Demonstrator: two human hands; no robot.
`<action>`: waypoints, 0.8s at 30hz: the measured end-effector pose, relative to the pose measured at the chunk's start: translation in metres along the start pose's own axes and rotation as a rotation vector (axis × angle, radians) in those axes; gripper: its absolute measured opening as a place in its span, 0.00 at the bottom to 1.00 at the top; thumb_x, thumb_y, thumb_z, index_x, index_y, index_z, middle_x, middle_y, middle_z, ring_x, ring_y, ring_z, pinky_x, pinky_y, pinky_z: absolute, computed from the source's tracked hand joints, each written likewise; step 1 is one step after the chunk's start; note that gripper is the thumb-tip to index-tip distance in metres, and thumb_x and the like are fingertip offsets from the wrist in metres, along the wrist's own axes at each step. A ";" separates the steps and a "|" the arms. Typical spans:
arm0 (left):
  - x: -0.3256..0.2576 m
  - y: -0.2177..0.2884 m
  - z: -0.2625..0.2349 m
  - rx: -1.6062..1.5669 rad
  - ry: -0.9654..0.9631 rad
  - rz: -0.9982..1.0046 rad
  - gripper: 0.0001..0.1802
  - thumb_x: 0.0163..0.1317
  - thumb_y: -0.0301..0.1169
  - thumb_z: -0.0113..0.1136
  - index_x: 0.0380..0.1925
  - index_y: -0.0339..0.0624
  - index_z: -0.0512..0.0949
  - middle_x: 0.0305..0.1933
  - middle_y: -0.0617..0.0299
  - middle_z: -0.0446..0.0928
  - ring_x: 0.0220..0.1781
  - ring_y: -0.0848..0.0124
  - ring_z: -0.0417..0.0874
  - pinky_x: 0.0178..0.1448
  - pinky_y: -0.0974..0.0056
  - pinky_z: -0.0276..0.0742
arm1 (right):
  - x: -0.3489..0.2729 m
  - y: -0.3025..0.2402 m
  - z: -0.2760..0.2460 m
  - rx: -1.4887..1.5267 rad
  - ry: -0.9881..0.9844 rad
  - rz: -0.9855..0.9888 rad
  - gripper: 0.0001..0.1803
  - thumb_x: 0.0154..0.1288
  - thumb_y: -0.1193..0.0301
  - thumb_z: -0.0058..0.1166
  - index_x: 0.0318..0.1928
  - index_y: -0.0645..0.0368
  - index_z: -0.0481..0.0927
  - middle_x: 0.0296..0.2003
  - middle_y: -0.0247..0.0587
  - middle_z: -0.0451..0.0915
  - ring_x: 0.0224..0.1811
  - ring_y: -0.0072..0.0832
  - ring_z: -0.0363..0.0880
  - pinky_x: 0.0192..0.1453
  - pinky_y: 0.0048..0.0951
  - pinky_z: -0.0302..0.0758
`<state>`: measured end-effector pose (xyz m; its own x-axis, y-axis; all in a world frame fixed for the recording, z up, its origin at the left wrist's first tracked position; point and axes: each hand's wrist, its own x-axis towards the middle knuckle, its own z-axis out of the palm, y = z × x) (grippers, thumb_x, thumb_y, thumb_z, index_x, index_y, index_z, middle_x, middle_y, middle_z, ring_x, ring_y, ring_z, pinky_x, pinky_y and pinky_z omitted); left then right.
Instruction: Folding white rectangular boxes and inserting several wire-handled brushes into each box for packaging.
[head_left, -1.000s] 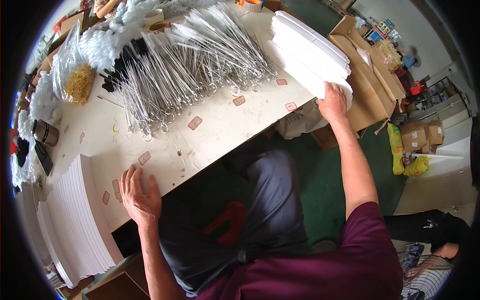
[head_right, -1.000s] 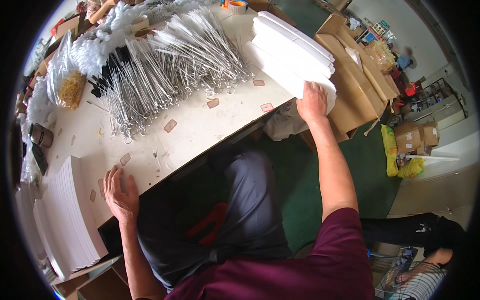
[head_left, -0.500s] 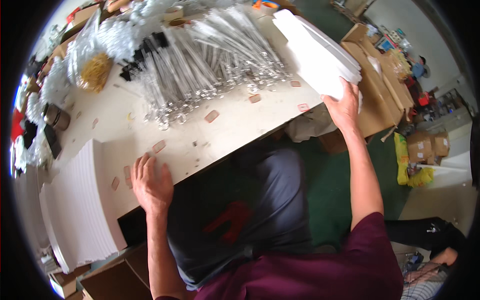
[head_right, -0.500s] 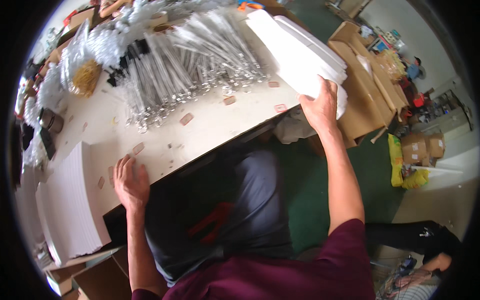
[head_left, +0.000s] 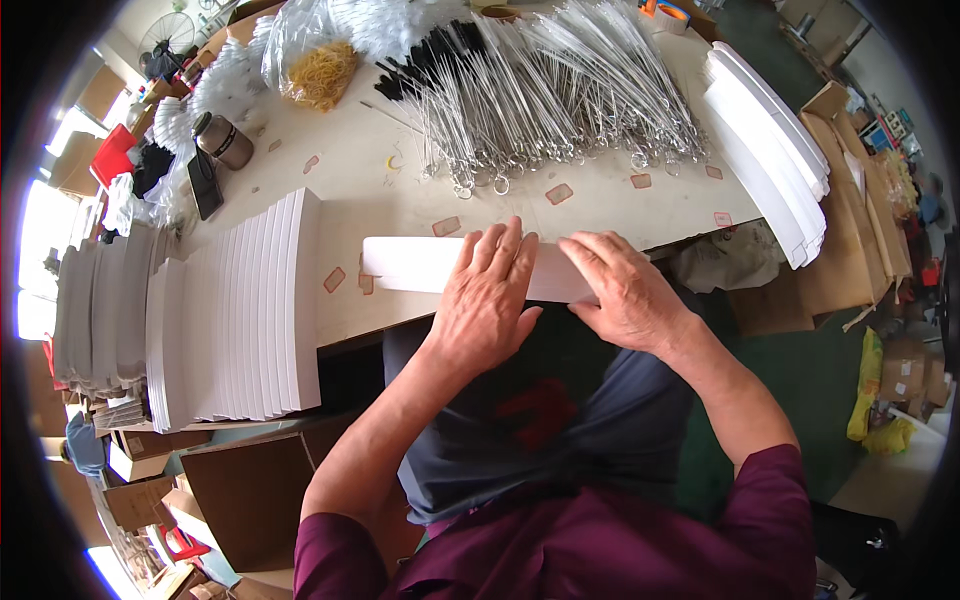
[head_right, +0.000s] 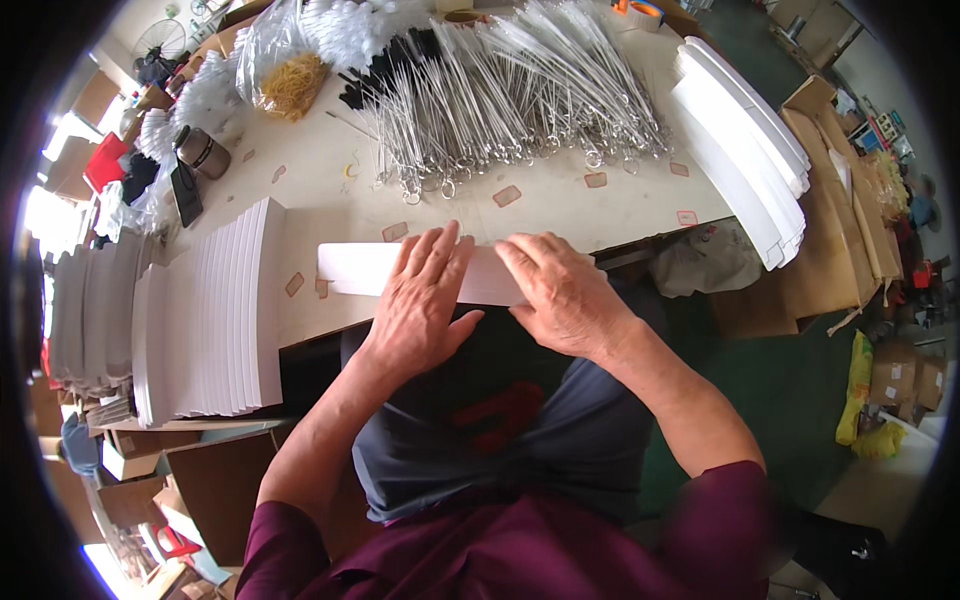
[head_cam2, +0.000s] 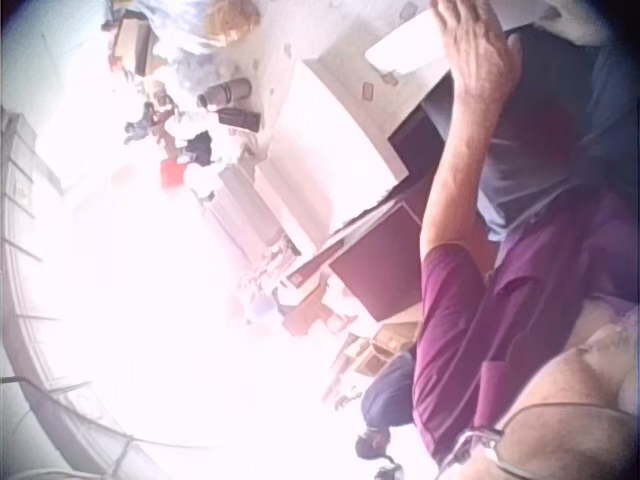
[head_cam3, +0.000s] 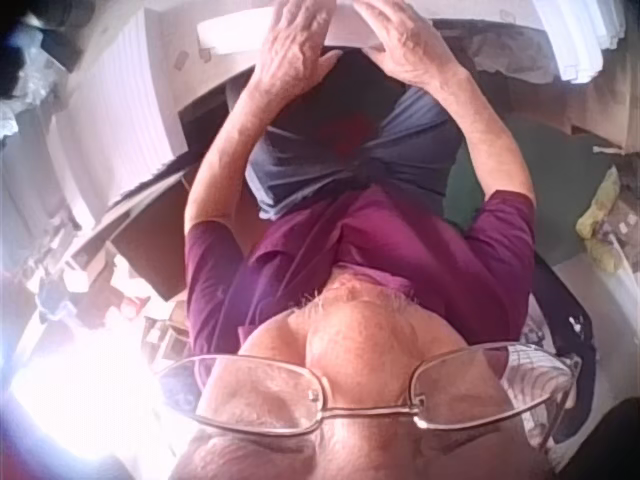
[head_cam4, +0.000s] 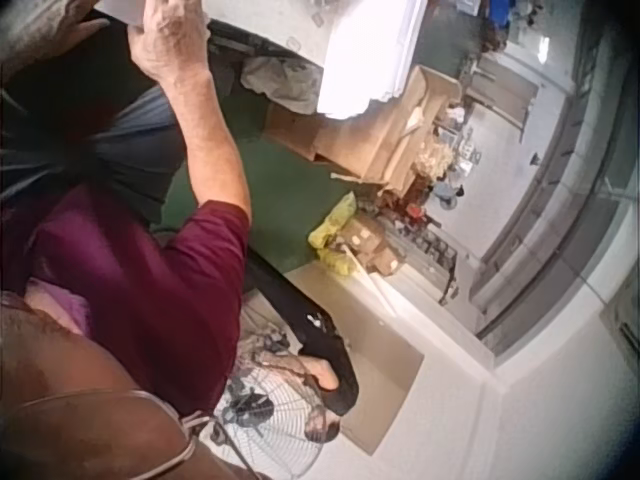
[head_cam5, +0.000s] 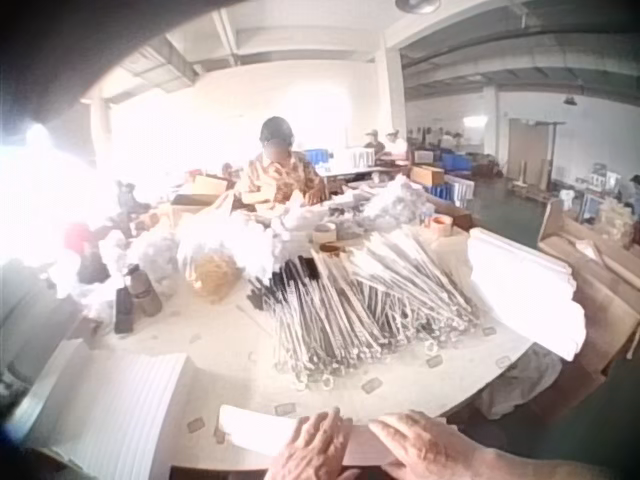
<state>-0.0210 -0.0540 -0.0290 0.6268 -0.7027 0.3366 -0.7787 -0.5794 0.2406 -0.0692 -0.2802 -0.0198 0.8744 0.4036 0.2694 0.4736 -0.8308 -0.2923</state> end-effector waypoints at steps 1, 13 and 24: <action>0.003 -0.004 0.005 0.001 -0.002 -0.001 0.46 0.51 0.36 0.76 0.69 0.31 0.68 0.72 0.40 0.68 0.73 0.44 0.69 0.79 0.45 0.61 | 0.002 -0.003 0.003 0.002 -0.001 0.000 0.37 0.54 0.74 0.70 0.65 0.68 0.72 0.60 0.51 0.75 0.63 0.45 0.75 0.70 0.42 0.74; 0.013 -0.030 -0.005 0.009 -0.048 0.057 0.37 0.50 0.32 0.75 0.61 0.33 0.72 0.56 0.46 0.77 0.60 0.47 0.78 0.69 0.47 0.72 | -0.012 0.036 0.007 0.710 0.110 0.443 0.11 0.67 0.79 0.61 0.49 0.67 0.83 0.32 0.44 0.87 0.31 0.21 0.84 0.38 0.27 0.80; 0.022 -0.012 -0.001 0.025 -0.071 0.113 0.39 0.48 0.35 0.77 0.61 0.35 0.73 0.52 0.50 0.78 0.54 0.51 0.81 0.60 0.50 0.77 | -0.023 0.025 0.016 0.726 0.248 0.503 0.12 0.68 0.80 0.62 0.51 0.66 0.83 0.35 0.37 0.86 0.32 0.19 0.82 0.38 0.26 0.80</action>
<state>0.0019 -0.0616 -0.0234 0.5358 -0.7913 0.2946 -0.8444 -0.5042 0.1813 -0.0758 -0.3040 -0.0476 0.9874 -0.1041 0.1190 0.0668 -0.4077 -0.9107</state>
